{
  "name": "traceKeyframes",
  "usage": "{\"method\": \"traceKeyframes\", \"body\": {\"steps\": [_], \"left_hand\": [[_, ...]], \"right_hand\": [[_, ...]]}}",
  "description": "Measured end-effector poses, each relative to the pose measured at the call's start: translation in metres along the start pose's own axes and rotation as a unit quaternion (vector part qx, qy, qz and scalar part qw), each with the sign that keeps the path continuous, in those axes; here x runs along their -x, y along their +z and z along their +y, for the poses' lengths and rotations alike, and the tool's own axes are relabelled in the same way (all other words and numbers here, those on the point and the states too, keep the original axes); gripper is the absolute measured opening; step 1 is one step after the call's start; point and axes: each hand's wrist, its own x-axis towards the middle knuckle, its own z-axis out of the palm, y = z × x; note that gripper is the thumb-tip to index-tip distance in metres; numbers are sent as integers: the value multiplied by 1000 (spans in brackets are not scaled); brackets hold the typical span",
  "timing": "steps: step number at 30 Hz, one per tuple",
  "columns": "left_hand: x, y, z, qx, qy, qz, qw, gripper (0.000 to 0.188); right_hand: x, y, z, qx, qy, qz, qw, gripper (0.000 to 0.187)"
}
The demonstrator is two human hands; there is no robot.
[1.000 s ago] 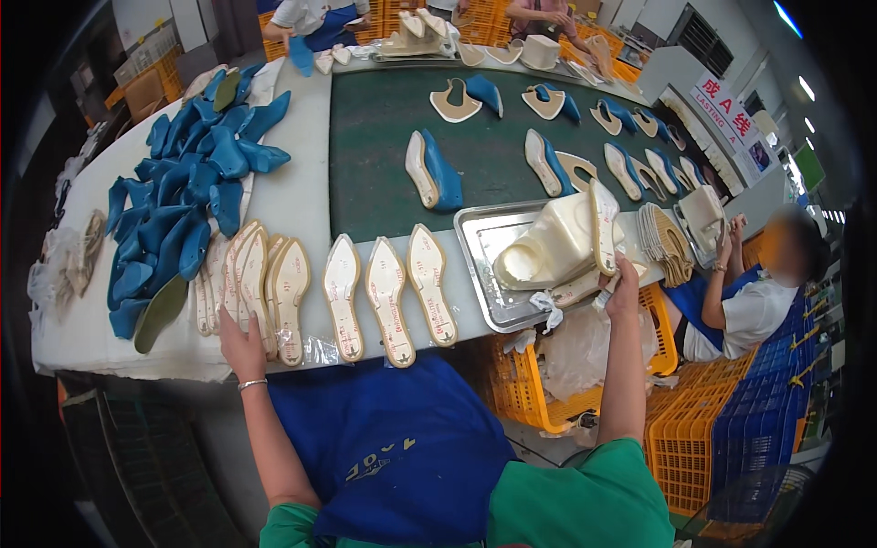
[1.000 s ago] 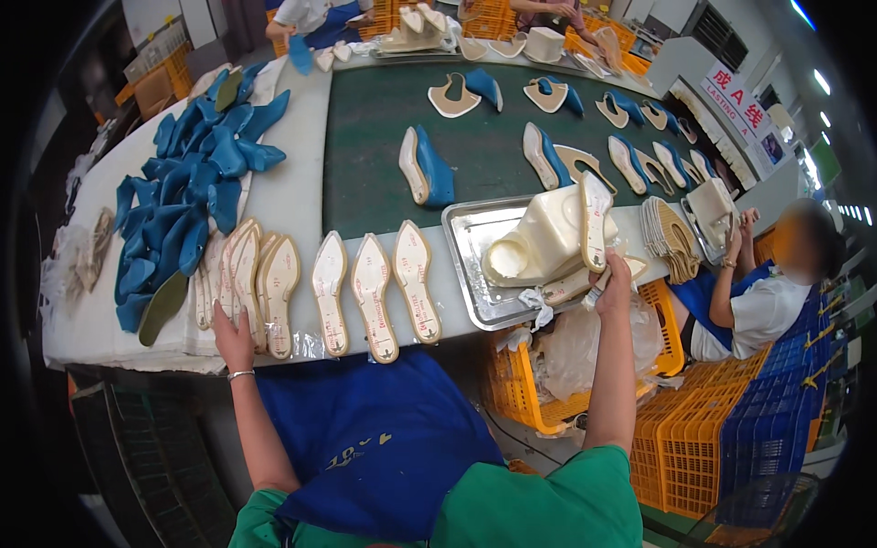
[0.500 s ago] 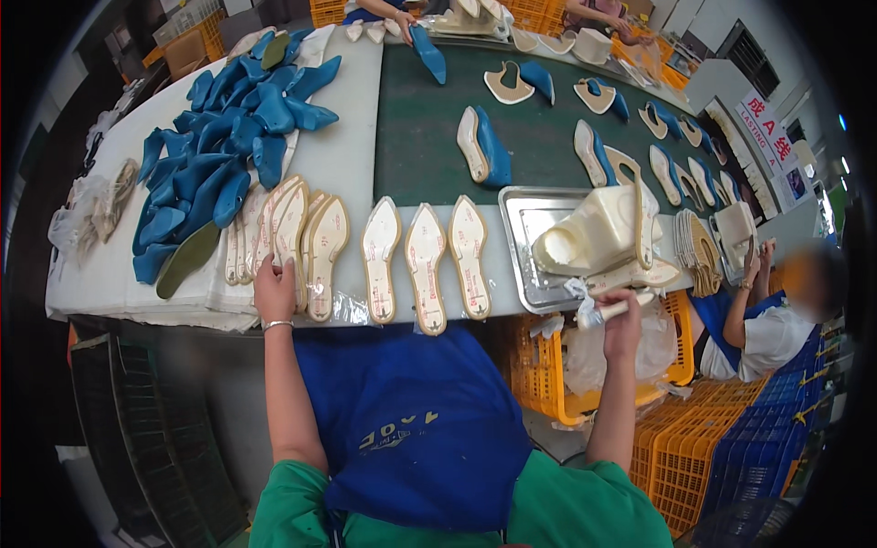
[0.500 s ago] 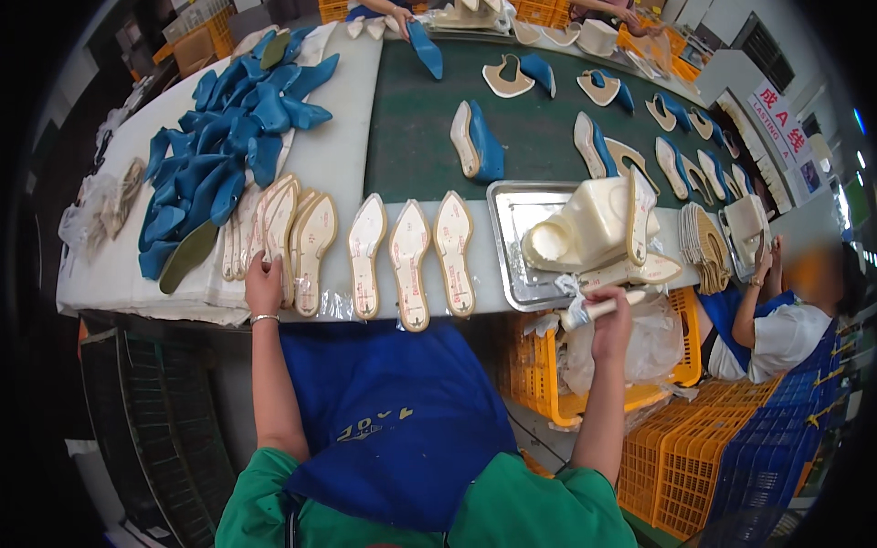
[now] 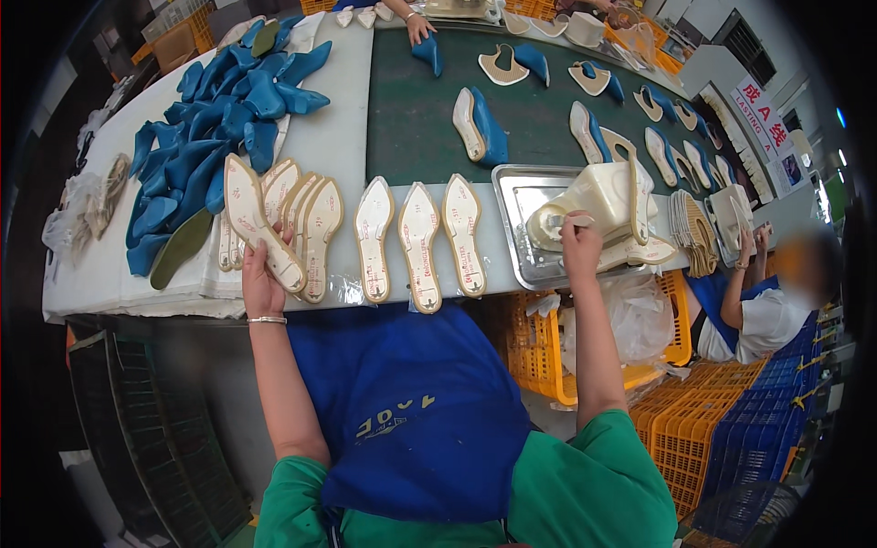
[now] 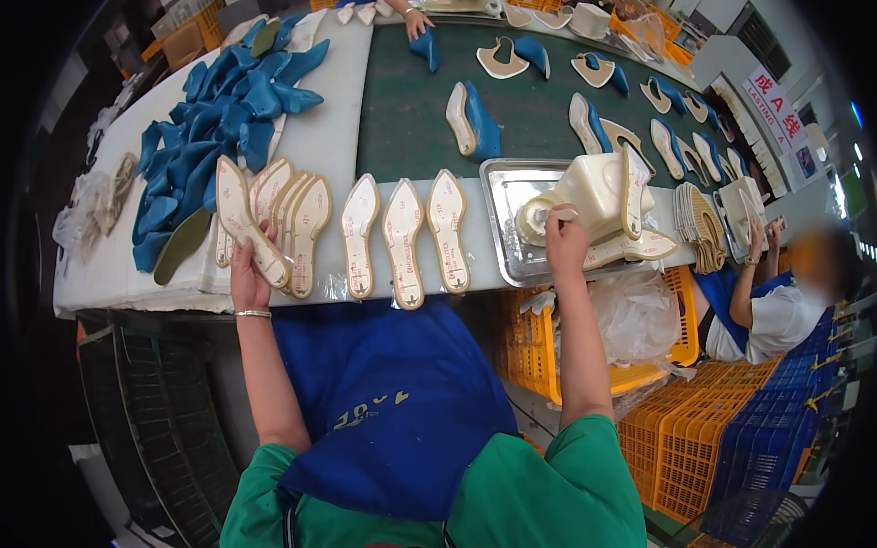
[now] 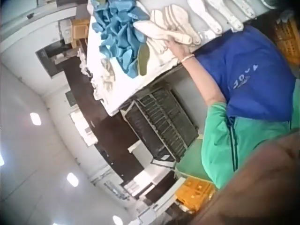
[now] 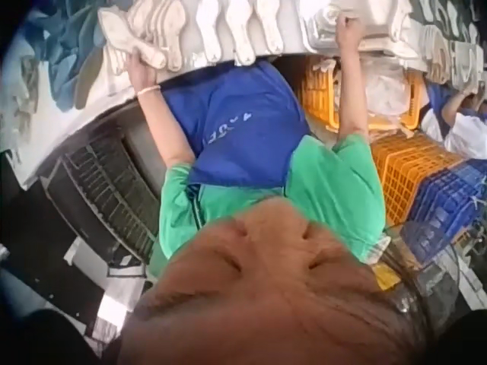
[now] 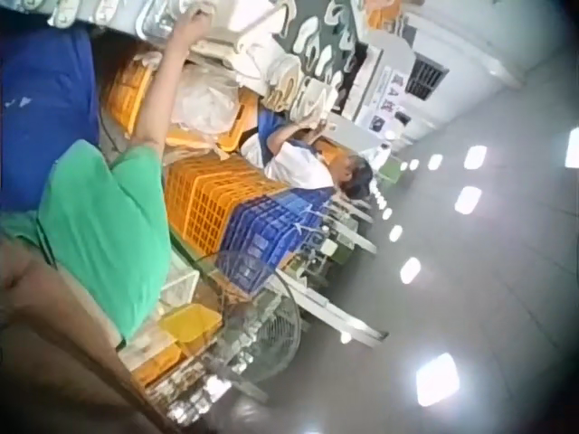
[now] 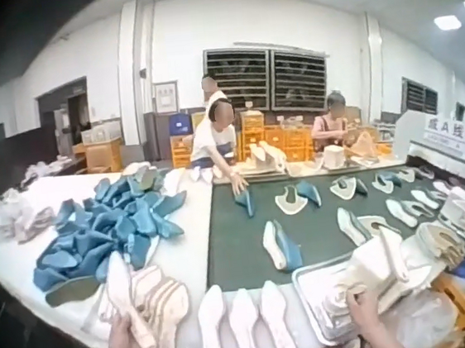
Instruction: Applying adhesive to shoe insoles using a brush at a factory workbench.
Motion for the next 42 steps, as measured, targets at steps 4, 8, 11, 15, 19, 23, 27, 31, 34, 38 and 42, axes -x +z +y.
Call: {"method": "traceKeyframes", "body": {"steps": [4, 8, 11, 15, 19, 23, 27, 31, 34, 38, 42], "left_hand": [[21, 23, 4, 74, 19, -51, 996, 49], [36, 36, -14, 134, -28, -41, 990, 46], [48, 50, -38, 134, -77, -84, 984, 40], [72, 74, -69, 124, -171, -129, 969, 35], [95, 106, -64, 121, -190, -92, 970, 46], [99, 98, -72, 55, -249, -141, 957, 48], [102, 94, -73, 77, -271, -167, 945, 50], [110, 92, -76, 63, -275, -188, 941, 53], [120, 105, -69, 70, -232, -160, 957, 58], [122, 93, -65, 58, -247, -192, 948, 62], [123, 83, -59, 42, -248, -203, 946, 68]], "right_hand": [[-9, 6, 12, 68, 23, -40, 997, 21], [-5, 0, -8, -73, 74, 16, 994, 23], [3, 3, -4, -138, 119, 48, 982, 23], [24, 4, 0, -189, 130, 64, 971, 22], [39, 0, -8, -200, 134, 80, 967, 23], [44, -6, -25, -222, 132, 76, 963, 22], [46, -1, -80, -349, 115, 47, 929, 21], [60, 25, -154, -366, -27, -136, 920, 14], [60, 45, -182, -305, -153, -248, 907, 8], [34, 68, -201, -130, -383, -279, 871, 5], [5, 82, -188, -71, -385, -231, 891, 6]]}}
